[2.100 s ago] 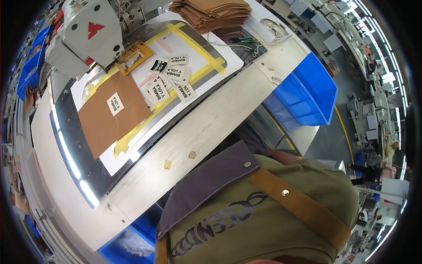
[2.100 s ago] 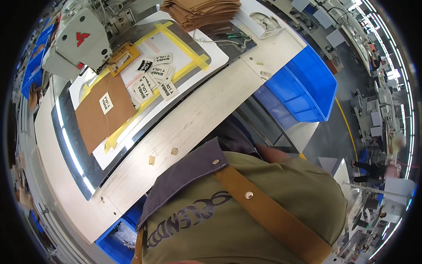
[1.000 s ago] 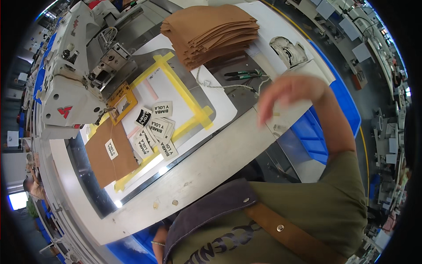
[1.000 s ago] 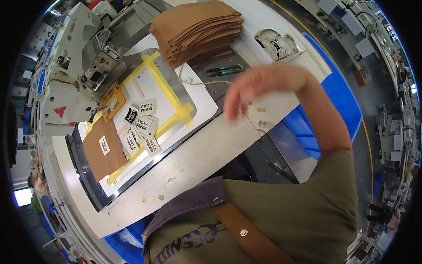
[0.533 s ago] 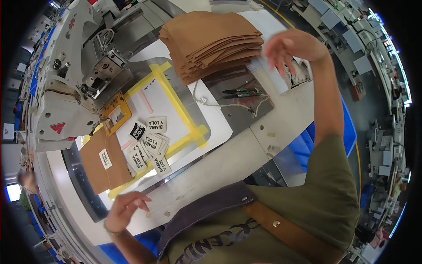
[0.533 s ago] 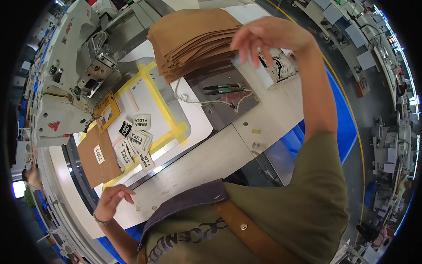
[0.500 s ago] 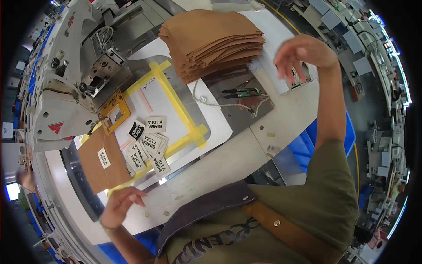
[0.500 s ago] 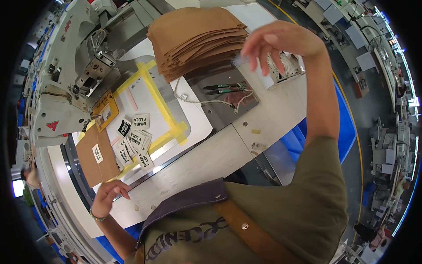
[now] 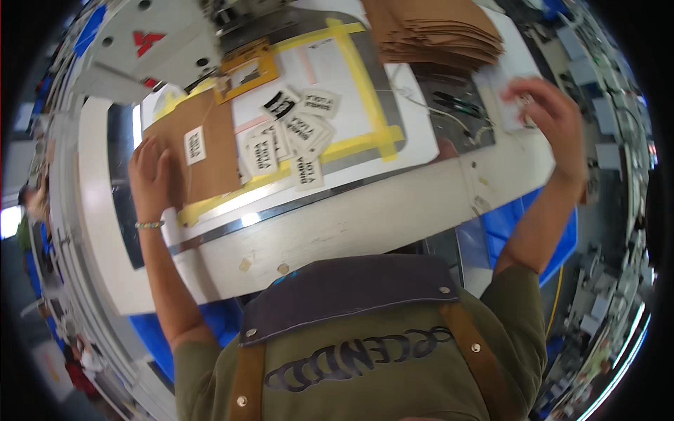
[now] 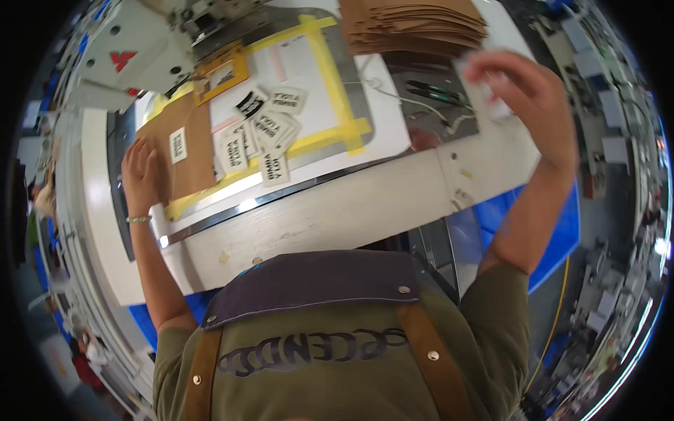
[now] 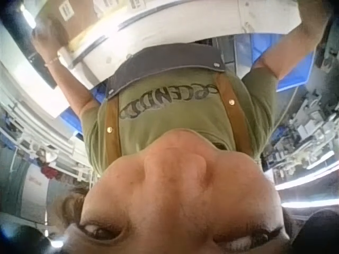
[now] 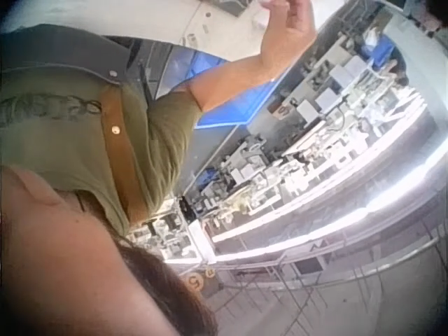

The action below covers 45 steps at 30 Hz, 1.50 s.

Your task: Sewing brand labels onto small brown leather or cardstock pieces using an industrial sewing machine.

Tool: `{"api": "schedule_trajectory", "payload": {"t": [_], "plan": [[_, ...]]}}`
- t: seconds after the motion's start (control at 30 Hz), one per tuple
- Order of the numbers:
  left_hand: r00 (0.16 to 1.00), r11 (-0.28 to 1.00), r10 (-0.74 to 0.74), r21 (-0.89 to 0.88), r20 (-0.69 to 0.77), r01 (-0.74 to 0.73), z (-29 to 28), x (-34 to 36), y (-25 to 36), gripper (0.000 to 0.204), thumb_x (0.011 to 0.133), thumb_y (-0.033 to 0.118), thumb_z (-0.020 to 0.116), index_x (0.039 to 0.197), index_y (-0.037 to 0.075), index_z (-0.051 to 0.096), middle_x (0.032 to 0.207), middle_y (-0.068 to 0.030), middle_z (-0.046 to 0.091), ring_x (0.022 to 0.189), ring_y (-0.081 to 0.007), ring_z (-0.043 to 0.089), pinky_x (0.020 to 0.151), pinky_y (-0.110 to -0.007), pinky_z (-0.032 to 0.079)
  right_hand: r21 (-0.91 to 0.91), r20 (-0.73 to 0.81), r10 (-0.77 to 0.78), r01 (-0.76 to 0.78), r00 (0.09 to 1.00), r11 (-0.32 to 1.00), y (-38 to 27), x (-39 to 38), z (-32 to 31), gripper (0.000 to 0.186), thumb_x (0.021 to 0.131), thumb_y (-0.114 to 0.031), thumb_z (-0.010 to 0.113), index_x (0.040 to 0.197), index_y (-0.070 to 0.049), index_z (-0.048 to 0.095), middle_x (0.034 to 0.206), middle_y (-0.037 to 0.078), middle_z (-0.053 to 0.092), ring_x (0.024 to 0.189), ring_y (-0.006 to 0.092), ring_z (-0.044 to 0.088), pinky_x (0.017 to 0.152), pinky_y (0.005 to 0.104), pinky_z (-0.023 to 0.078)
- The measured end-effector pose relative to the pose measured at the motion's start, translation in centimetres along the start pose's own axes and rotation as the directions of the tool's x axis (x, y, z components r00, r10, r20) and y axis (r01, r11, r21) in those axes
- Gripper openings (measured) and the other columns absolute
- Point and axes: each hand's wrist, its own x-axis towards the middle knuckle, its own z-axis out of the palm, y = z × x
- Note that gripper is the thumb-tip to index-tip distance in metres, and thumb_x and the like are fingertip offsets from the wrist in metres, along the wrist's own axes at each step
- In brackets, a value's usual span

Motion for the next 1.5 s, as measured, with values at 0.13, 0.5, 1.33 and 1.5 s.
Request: {"api": "schedule_trajectory", "payload": {"t": [0.13, 0.5, 1.33, 1.5], "plan": [[0.995, 0.995, -0.092, -0.046, 0.027, 0.093, 2.5, 0.7, -5.8, 0.045, 0.105, 0.030, 0.070, 0.139, 0.000, 0.067, 0.144, -0.0192, 0.066, 0.130, -0.0364, 0.064, 0.113, -0.043, 0.049, -0.286, -0.462, 0.054, -0.206, 0.885, 0.936, 7.0, 3.4, 2.1, 0.027, 0.101, -0.027, 0.076, 0.118, -0.006, 0.081, 0.104, 0.002, 0.080, 0.091, 0.0089, 0.070, 0.079, 0.0250, 0.055], [0.982, 0.981, -0.187, 0.053, 0.022, 0.186, 2.7, 1.6, -3.9, 0.042, 0.107, 0.038, 0.066, 0.137, 0.008, 0.068, 0.127, -0.0153, 0.065, 0.109, -0.0340, 0.072, 0.091, -0.045, 0.059, -0.382, -0.594, 0.224, -0.516, 0.773, 0.766, 12.8, 9.4, 3.8, 0.044, 0.091, -0.049, 0.082, 0.095, -0.005, 0.082, 0.082, 0.005, 0.077, 0.077, 0.0195, 0.072, 0.076, 0.0348, 0.056], [0.974, 0.977, -0.211, -0.025, 0.077, 0.214, 2.3, 0.1, -5.2, 0.038, 0.111, 0.031, 0.063, 0.140, 0.006, 0.068, 0.126, -0.0211, 0.076, 0.114, -0.0362, 0.075, 0.095, -0.042, 0.057, 0.322, 0.209, 0.971, -0.946, 0.119, 0.047, 31.5, -60.0, 31.6, 0.040, 0.110, -0.033, 0.056, 0.136, -0.005, 0.067, 0.149, 0.019, 0.064, 0.118, 0.0234, 0.071, 0.093, 0.0381, 0.060], [0.963, 0.959, -0.248, -0.112, 0.103, 0.259, 2.0, 2.1, -2.9, 0.038, 0.110, 0.033, 0.064, 0.140, 0.010, 0.068, 0.118, -0.0205, 0.078, 0.105, -0.0349, 0.078, 0.087, -0.040, 0.059, -0.084, 0.356, 0.928, -0.986, 0.106, 0.144, 32.7, -49.7, 23.4, 0.040, 0.110, -0.034, 0.056, 0.137, -0.005, 0.068, 0.146, 0.018, 0.065, 0.118, 0.0233, 0.071, 0.092, 0.0378, 0.060]]}}
